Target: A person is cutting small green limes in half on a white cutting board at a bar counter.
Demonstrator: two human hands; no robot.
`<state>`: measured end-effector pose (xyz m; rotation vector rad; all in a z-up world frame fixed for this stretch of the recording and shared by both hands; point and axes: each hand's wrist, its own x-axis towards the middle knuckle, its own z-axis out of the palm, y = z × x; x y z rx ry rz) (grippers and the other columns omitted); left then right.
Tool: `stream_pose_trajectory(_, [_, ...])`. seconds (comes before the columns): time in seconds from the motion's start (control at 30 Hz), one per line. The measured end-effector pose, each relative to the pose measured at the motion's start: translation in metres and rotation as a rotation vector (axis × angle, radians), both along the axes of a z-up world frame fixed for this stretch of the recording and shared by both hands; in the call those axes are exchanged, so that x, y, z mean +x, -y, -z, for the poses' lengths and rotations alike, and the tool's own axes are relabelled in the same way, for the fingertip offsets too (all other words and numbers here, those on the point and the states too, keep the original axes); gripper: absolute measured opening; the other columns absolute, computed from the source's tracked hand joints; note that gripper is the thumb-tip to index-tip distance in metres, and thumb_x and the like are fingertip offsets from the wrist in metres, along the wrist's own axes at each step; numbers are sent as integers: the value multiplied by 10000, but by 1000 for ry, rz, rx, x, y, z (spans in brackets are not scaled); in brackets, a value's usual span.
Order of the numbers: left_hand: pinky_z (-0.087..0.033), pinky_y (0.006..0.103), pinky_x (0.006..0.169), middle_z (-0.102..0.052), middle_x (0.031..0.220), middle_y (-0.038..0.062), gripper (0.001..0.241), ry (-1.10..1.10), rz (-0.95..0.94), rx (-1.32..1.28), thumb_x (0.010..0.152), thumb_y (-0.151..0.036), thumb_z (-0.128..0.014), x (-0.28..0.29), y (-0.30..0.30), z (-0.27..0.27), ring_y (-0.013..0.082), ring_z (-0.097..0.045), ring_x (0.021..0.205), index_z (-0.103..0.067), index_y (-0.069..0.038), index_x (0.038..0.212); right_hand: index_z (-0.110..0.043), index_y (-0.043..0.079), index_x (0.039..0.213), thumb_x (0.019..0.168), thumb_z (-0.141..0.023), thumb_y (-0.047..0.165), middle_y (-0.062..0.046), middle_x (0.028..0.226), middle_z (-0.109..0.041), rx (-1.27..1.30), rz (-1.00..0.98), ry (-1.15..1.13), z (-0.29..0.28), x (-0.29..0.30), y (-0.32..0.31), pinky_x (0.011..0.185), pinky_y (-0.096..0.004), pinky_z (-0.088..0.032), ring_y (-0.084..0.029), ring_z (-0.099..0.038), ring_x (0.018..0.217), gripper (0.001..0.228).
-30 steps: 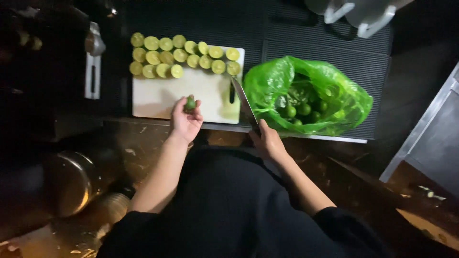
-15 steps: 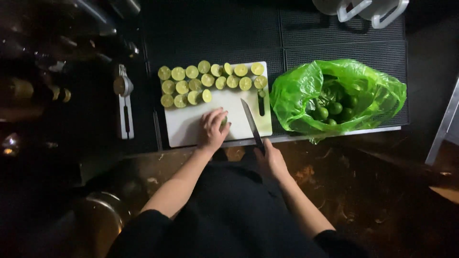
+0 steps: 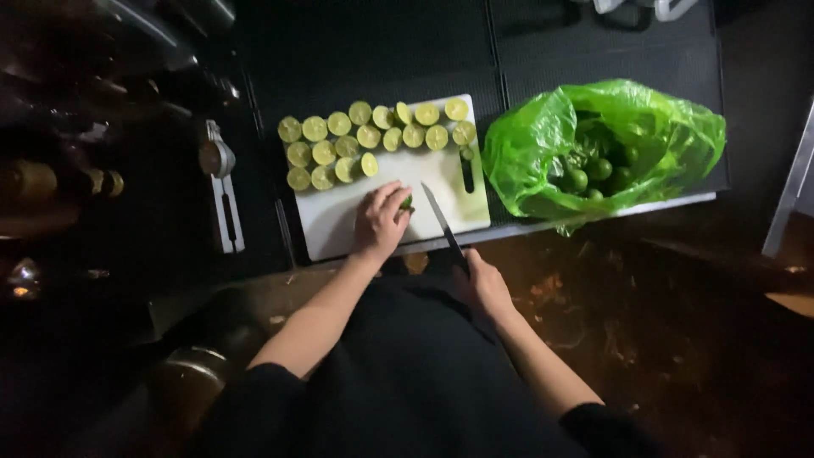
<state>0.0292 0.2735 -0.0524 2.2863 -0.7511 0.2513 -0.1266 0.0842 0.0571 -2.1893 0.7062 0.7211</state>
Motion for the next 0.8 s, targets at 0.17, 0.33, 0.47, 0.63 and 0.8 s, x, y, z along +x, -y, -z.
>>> stream_pose_trajectory(0.17, [-570,427,888,-642,1237,85,484,30,-37,-29,846,-219,-787,-3,-10,-3,285,-693,1029,-690,-186,1319,-557,176,1189,953,-590,414,-229,1051,-725,-26,6,-35,6,-3,-1,890,-570,-548,-443,-688,1075,337])
stream_pose_trajectory(0.33, [-574,403,907,-632,1263,85,457,7,-24,-97,883,-215,-769,-9,-14,5,280,-685,1082,-674,-166,1327,-545,172,1266,910,-619,339,-250,1059,-726,-4,19,-70,-14,-5,-8,904,-571,-557,-458,-701,1074,400])
stream_pose_trajectory(0.47, [-583,390,935,-692,1238,109,455,38,-12,-231,841,-189,-816,-6,-14,7,282,-703,1120,-675,-93,1263,-522,170,1286,936,-594,351,-257,1100,-720,8,-1,-64,-15,4,-6,957,-576,-546,-449,-685,1115,401])
stream_pose_trajectory(0.63, [-590,389,942,-693,1246,103,487,17,19,-314,766,-137,-859,-15,-22,2,288,-692,1144,-658,-76,1205,-534,192,1275,942,-596,384,-230,1109,-717,42,31,-94,9,-8,-5,954,-581,-543,-438,-675,1128,390])
stream_pose_trajectory(0.8, [-596,378,917,-668,1227,73,443,14,13,-268,768,-134,-861,-15,-23,5,275,-694,1108,-614,-107,1133,-569,160,1241,963,-589,303,-272,1024,-715,66,81,-3,-34,5,-12,852,-575,-550,-482,-692,1052,314])
